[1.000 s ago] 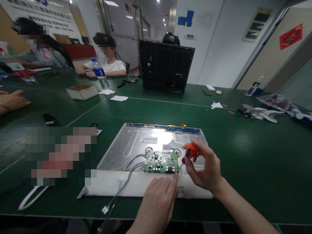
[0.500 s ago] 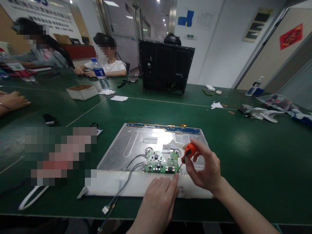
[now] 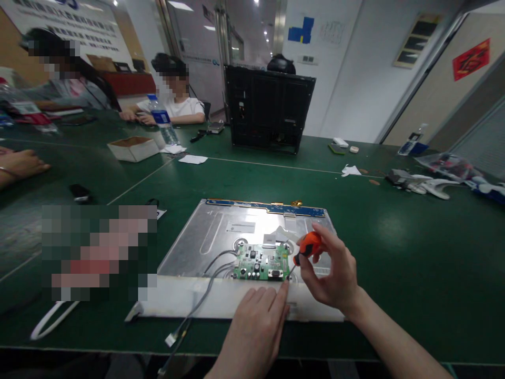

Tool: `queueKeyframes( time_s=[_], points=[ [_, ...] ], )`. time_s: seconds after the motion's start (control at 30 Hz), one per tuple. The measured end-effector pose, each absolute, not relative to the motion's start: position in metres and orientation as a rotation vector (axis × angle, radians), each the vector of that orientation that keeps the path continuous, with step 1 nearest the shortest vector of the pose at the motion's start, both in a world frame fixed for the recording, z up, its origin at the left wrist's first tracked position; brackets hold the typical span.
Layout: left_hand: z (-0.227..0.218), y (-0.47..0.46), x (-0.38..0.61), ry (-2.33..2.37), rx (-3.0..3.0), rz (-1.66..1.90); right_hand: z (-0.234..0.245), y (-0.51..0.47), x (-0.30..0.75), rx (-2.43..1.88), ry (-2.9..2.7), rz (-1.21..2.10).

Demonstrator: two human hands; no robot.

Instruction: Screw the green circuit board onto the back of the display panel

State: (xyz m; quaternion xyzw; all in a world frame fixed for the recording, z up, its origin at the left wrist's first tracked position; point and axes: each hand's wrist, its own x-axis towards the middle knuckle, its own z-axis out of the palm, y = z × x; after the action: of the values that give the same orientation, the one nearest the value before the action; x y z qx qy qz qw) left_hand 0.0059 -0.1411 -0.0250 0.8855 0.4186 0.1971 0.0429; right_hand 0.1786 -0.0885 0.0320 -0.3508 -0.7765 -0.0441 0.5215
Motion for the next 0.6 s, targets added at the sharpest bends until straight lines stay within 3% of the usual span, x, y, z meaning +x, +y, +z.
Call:
queueKeyframes(
  time_s=[0.43,0.6],
  points=[
    [-0.0222,-0.1406,0.0072,1.298,2.698,0.586,0.0327,-0.0849,0.1788,-0.821,-1.904,-0.166],
    [-0.0245,-0.1413,0.0064,1.287,2.701,0.552,0.0266,-0.0868,0.18,-0.811,-1.866,-0.023]
  ],
)
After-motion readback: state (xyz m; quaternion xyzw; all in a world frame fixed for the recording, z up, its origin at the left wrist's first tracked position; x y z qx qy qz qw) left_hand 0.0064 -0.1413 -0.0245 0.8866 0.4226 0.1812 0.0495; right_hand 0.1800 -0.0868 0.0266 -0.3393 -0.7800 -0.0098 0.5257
